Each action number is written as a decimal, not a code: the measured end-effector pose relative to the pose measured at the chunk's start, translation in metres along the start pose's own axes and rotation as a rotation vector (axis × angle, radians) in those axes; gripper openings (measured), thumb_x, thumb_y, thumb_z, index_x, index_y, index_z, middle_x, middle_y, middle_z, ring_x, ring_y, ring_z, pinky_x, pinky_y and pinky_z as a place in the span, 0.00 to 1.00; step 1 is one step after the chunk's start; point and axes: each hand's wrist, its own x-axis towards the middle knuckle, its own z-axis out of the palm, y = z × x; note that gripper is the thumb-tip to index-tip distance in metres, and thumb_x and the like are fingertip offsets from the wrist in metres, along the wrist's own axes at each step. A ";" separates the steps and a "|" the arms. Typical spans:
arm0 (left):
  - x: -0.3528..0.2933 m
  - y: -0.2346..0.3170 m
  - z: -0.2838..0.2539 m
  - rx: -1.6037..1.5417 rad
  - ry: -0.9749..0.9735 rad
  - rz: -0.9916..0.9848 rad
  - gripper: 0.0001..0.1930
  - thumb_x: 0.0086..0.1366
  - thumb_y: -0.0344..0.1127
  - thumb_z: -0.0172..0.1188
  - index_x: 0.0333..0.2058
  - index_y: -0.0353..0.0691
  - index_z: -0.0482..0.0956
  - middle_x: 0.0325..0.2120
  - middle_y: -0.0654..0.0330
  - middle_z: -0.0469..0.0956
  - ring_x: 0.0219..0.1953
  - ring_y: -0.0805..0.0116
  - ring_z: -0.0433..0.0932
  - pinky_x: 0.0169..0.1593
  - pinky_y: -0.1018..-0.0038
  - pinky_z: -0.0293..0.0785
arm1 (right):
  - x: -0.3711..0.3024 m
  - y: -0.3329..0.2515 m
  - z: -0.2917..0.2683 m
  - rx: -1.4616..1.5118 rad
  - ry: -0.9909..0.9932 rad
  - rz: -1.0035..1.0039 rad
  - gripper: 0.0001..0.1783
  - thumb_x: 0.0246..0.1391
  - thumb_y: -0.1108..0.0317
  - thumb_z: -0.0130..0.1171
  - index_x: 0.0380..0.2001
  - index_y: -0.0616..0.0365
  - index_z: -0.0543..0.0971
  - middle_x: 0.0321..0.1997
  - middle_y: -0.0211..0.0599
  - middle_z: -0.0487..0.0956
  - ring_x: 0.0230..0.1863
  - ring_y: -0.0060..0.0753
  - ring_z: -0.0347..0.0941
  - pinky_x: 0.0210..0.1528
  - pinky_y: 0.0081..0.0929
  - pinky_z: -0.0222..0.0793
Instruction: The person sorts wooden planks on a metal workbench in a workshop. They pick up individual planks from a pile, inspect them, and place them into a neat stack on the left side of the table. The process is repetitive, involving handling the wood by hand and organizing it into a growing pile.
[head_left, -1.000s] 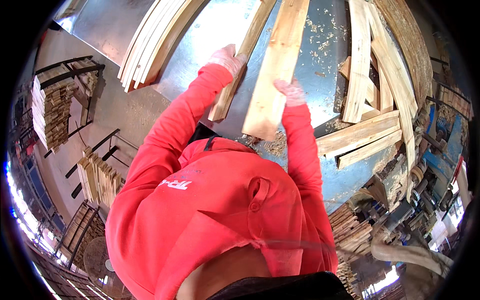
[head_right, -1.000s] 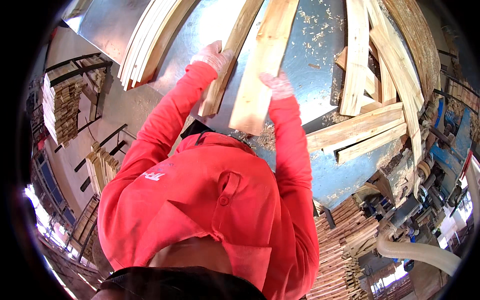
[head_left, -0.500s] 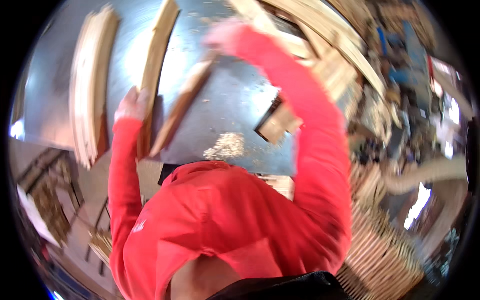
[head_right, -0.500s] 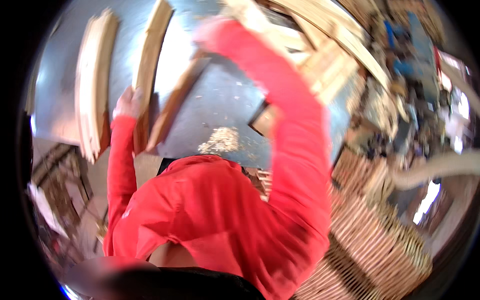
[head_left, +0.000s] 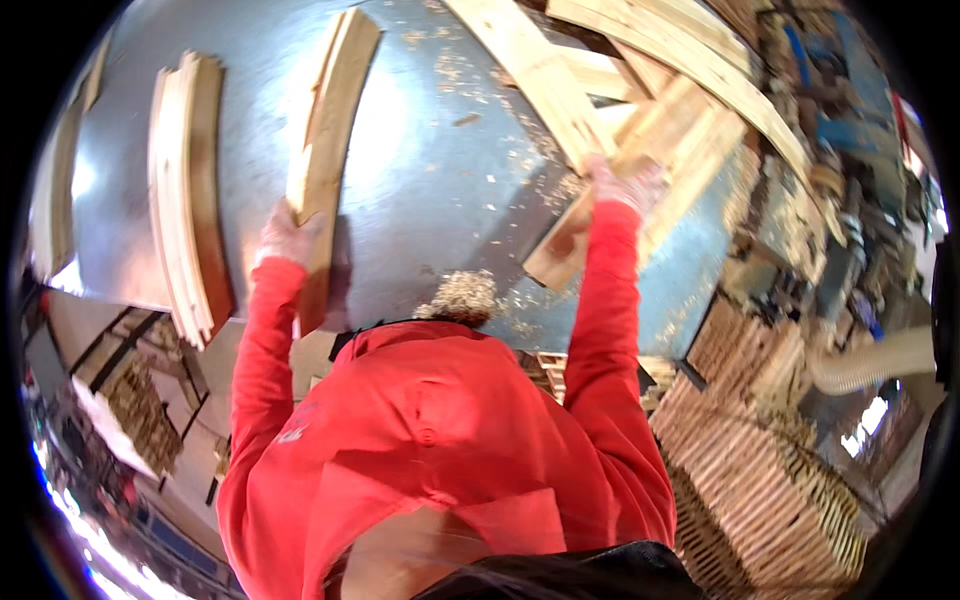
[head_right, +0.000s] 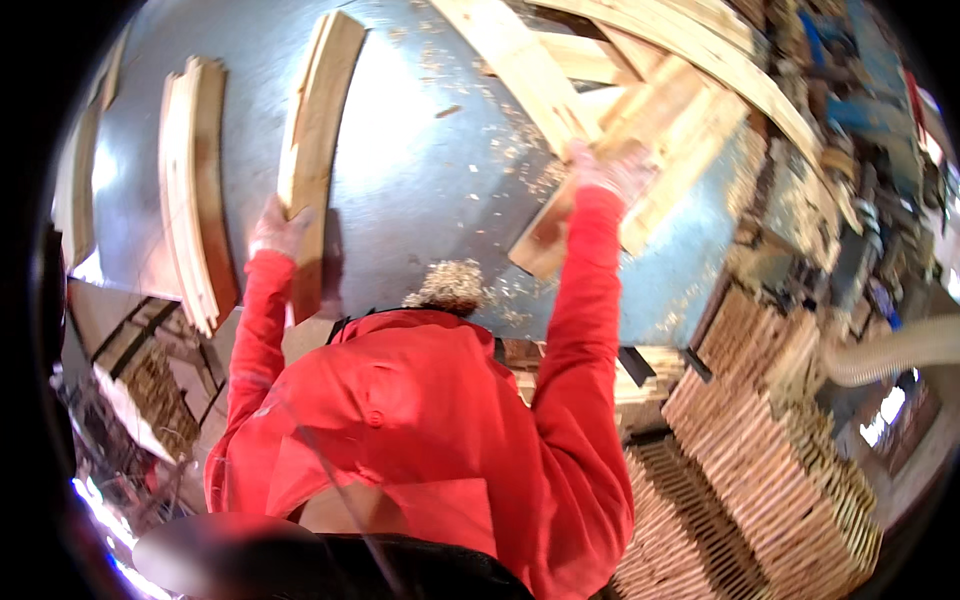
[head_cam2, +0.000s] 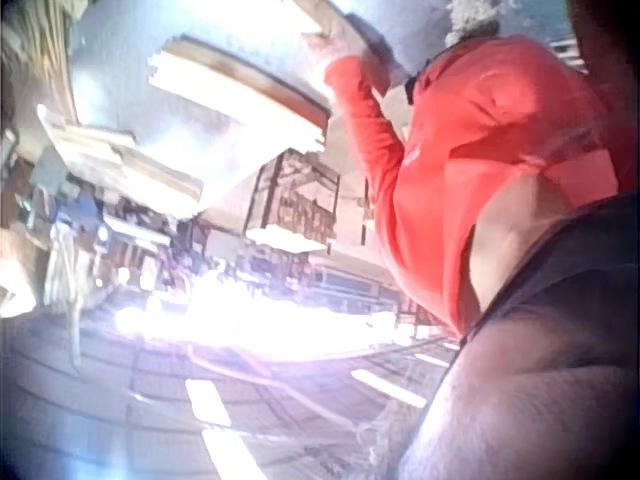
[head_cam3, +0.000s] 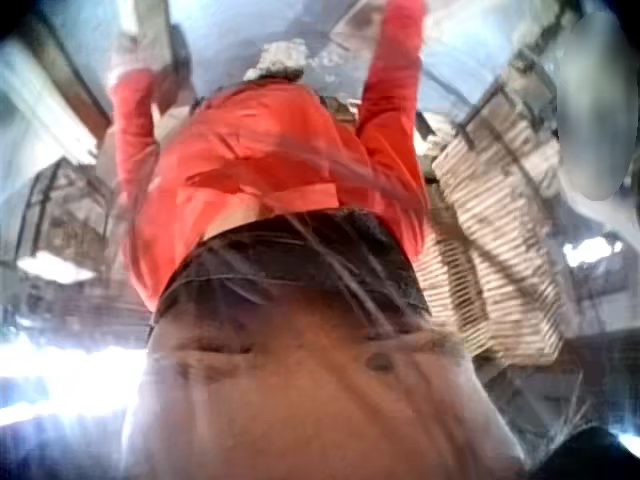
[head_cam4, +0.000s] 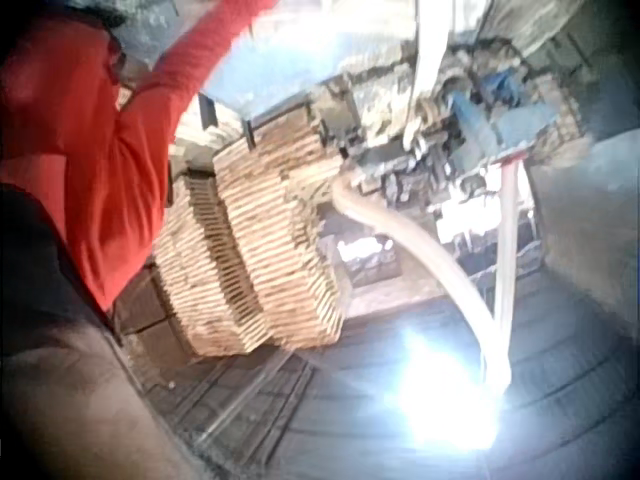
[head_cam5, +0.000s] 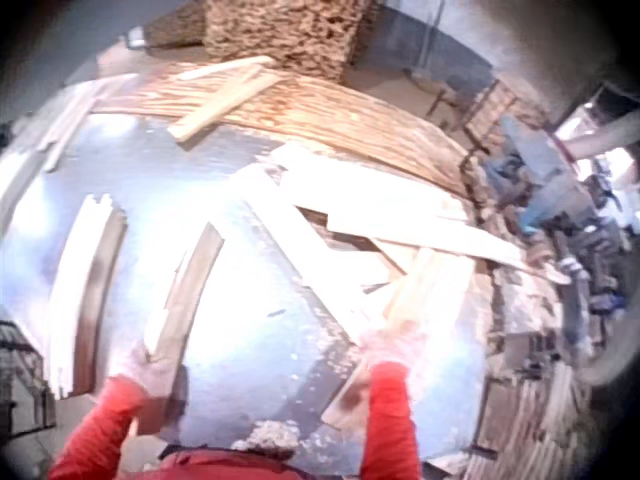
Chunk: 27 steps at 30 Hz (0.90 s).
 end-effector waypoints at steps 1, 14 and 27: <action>-0.007 0.018 -0.012 -0.110 -0.026 -0.050 0.27 0.54 0.44 0.69 0.49 0.37 0.73 0.38 0.47 0.81 0.41 0.53 0.80 0.46 0.61 0.73 | 0.006 0.009 0.002 0.099 0.033 -0.016 0.72 0.32 0.32 0.69 0.70 0.63 0.45 0.73 0.66 0.43 0.75 0.57 0.39 0.75 0.38 0.40; 0.033 -0.113 -0.204 -0.034 0.394 -0.180 0.23 0.57 0.48 0.64 0.48 0.45 0.74 0.37 0.51 0.81 0.42 0.58 0.79 0.48 0.65 0.72 | 0.173 -0.240 0.011 -0.527 0.060 -0.955 0.53 0.50 0.25 0.46 0.71 0.45 0.51 0.72 0.53 0.56 0.72 0.55 0.51 0.70 0.49 0.48; 0.197 -0.349 -0.208 0.162 0.281 -0.322 0.31 0.60 0.47 0.64 0.59 0.42 0.67 0.44 0.45 0.79 0.46 0.55 0.79 0.51 0.60 0.72 | -0.059 -0.203 0.041 -0.948 -0.225 -1.588 0.66 0.35 0.38 0.71 0.71 0.53 0.47 0.68 0.56 0.61 0.69 0.57 0.55 0.73 0.54 0.36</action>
